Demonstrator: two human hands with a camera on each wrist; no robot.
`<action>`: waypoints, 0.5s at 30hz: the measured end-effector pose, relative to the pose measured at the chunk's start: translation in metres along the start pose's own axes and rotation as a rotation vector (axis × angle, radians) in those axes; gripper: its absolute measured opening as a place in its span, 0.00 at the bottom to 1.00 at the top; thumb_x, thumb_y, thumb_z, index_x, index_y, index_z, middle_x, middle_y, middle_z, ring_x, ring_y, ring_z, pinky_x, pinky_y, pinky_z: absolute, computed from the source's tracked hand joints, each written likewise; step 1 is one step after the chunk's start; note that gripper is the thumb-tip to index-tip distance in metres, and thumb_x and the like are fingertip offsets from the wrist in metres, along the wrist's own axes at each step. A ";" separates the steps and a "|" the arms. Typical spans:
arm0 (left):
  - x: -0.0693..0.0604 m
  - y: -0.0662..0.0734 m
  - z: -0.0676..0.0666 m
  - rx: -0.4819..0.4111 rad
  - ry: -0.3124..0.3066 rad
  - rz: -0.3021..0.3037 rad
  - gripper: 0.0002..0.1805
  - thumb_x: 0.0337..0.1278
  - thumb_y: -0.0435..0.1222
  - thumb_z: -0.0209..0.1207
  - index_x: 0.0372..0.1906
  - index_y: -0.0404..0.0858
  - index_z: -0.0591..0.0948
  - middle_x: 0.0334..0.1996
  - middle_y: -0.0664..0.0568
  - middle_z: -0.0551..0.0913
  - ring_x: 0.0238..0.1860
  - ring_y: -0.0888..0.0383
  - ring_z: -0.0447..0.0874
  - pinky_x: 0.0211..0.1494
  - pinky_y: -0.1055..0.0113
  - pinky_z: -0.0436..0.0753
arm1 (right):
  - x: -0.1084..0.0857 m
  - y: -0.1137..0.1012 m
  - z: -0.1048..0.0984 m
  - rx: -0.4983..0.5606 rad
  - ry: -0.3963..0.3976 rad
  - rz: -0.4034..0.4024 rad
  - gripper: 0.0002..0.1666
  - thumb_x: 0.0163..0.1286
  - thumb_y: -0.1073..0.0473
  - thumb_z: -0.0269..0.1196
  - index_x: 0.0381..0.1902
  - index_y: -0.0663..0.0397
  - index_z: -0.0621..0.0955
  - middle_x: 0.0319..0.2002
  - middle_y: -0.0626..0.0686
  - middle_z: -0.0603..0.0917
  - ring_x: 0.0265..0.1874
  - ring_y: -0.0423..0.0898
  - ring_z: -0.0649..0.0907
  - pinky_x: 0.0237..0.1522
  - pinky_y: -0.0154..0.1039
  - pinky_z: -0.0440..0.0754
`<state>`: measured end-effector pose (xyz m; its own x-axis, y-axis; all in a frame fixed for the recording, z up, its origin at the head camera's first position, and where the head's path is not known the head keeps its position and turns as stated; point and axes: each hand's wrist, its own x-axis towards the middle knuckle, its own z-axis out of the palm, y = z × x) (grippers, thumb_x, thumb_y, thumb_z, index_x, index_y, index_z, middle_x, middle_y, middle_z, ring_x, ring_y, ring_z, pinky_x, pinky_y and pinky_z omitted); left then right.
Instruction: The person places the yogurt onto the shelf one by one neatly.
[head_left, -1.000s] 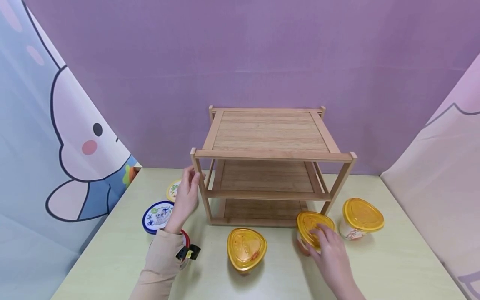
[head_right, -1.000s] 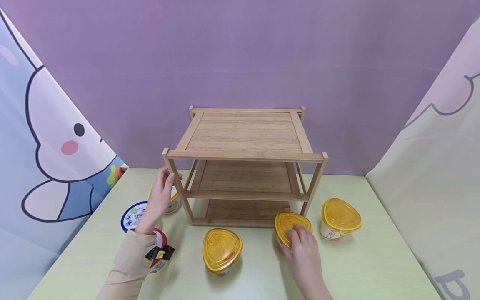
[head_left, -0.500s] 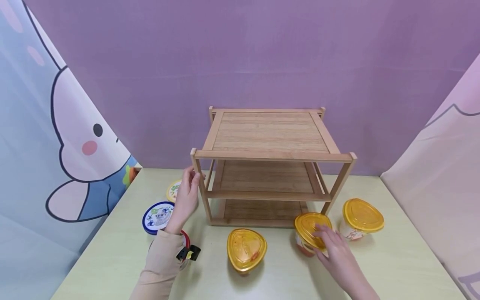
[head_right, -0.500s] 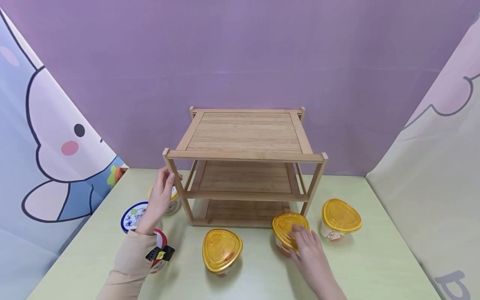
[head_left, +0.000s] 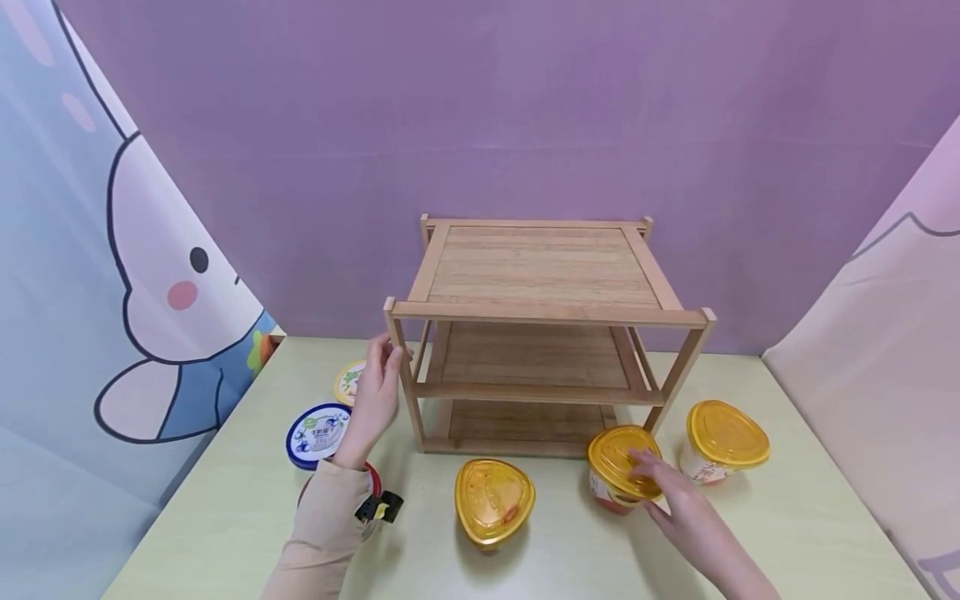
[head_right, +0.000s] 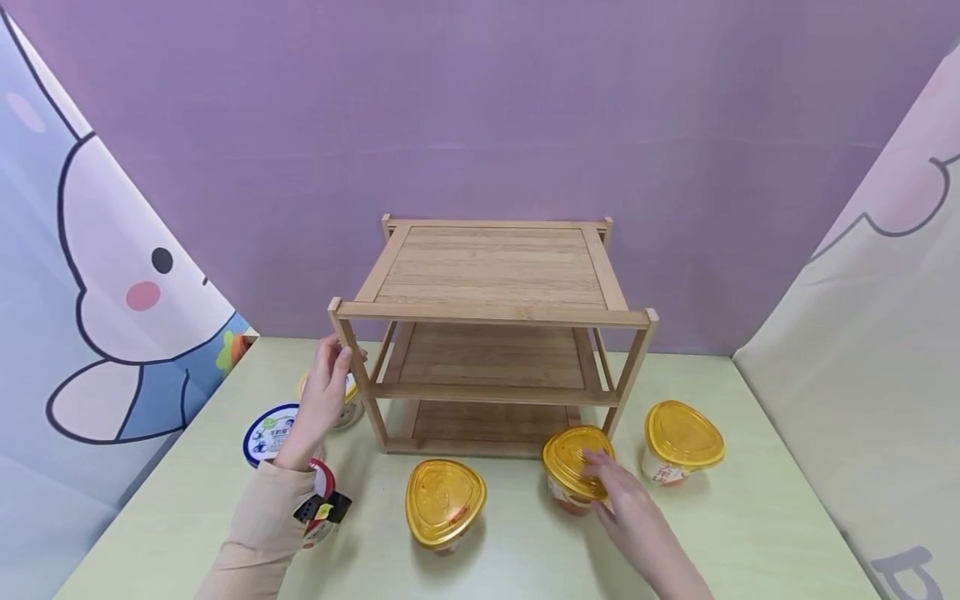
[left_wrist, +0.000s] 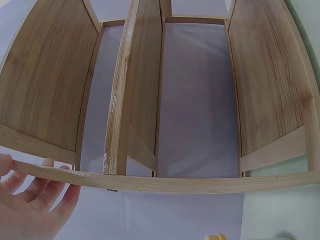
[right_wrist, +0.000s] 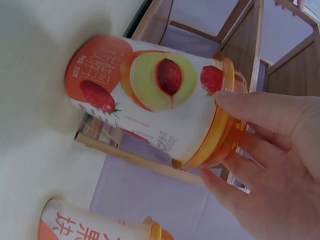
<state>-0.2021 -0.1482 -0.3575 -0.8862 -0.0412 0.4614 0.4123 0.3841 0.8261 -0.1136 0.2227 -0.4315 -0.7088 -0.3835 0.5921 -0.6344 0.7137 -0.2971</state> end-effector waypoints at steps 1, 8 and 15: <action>-0.001 0.004 0.000 -0.003 0.000 -0.003 0.16 0.67 0.32 0.37 0.54 0.28 0.62 0.39 0.35 0.73 0.41 0.45 0.71 0.44 0.56 0.71 | 0.000 0.001 0.000 0.005 -0.003 -0.004 0.33 0.23 0.83 0.68 0.33 0.60 0.76 0.46 0.60 0.78 0.45 0.57 0.75 0.55 0.17 0.52; -0.006 0.031 -0.002 0.001 0.006 -0.011 0.15 0.66 0.29 0.37 0.53 0.24 0.61 0.37 0.31 0.72 0.40 0.42 0.71 0.42 0.57 0.71 | 0.001 0.007 -0.003 0.075 -0.008 -0.050 0.35 0.21 0.86 0.66 0.34 0.61 0.76 0.46 0.61 0.78 0.58 0.29 0.61 0.54 0.17 0.54; -0.004 0.022 0.000 0.017 0.008 -0.006 0.15 0.66 0.29 0.36 0.53 0.25 0.61 0.37 0.33 0.72 0.39 0.43 0.71 0.40 0.61 0.70 | 0.001 0.003 -0.003 0.055 -0.010 0.014 0.36 0.25 0.79 0.70 0.41 0.62 0.76 0.48 0.62 0.76 0.59 0.28 0.59 0.54 0.15 0.51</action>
<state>-0.1896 -0.1399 -0.3414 -0.8869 -0.0505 0.4593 0.4035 0.3997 0.8231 -0.1151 0.2260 -0.4295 -0.7206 -0.3794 0.5803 -0.6400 0.6858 -0.3464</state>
